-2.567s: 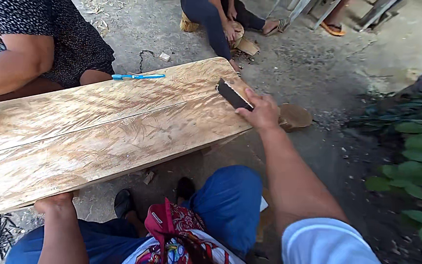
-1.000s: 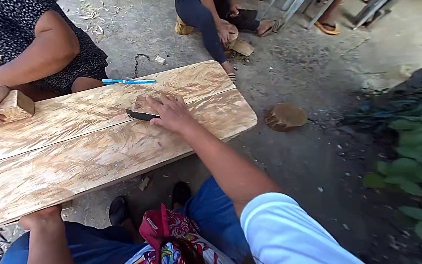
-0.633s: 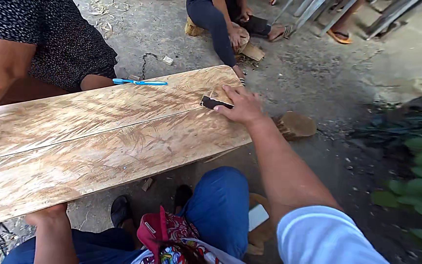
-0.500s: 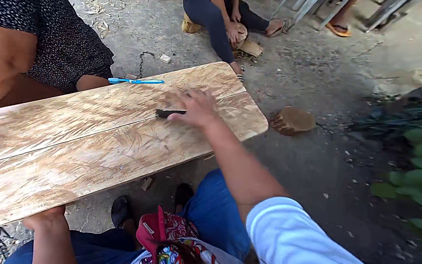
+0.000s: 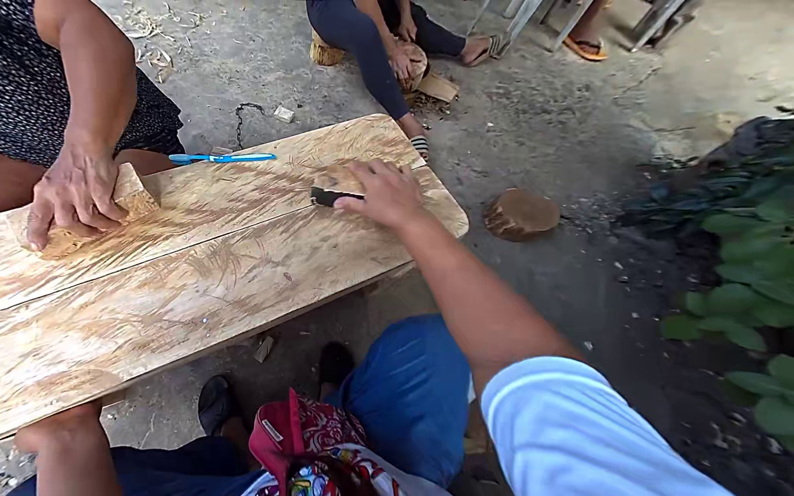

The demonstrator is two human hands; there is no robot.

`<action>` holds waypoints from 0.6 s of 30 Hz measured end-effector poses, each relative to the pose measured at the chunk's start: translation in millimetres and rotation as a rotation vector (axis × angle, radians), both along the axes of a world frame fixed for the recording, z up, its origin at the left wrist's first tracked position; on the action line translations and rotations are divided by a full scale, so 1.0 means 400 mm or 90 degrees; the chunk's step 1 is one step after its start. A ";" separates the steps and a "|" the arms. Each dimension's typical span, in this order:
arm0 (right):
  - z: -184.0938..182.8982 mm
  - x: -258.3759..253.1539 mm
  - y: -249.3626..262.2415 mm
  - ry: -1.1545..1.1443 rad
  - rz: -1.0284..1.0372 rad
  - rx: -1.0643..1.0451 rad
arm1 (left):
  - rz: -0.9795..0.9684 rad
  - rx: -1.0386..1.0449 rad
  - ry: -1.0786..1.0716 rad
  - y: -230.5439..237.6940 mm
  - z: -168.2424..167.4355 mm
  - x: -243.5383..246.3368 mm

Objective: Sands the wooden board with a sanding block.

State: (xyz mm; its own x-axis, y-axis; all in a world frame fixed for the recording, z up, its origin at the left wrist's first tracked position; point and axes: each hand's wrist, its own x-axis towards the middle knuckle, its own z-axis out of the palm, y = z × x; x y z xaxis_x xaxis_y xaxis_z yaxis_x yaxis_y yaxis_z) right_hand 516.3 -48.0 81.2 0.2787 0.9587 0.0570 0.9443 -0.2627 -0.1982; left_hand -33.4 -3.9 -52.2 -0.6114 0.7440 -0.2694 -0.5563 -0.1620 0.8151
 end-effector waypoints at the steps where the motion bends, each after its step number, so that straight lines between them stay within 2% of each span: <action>1: -0.003 0.058 -0.016 -0.007 -0.034 -0.015 | -0.001 0.004 0.008 -0.002 0.005 0.007; 3: -0.003 0.112 -0.029 -0.004 -0.079 -0.035 | -0.015 0.015 0.007 -0.026 0.043 0.041; 5: 0.001 0.068 -0.016 -0.002 -0.070 -0.029 | -0.056 0.012 -0.004 -0.042 0.063 0.043; 8: -0.014 -0.136 0.037 0.019 0.059 0.053 | -0.061 -0.005 -0.012 -0.026 0.044 0.026; 10: -0.023 -0.312 0.078 0.039 0.149 0.090 | 0.013 -0.045 -0.037 -0.005 0.053 0.043; 13: 0.011 -0.476 0.110 0.054 0.230 0.015 | 0.005 -0.004 -0.033 0.020 -0.008 0.004; 15: 0.033 -0.484 0.087 0.068 0.246 -0.037 | 0.008 -0.008 -0.037 0.018 -0.010 -0.001; 18: 0.016 -0.366 -0.015 0.054 0.220 0.012 | -0.006 -0.011 -0.041 0.024 -0.011 -0.008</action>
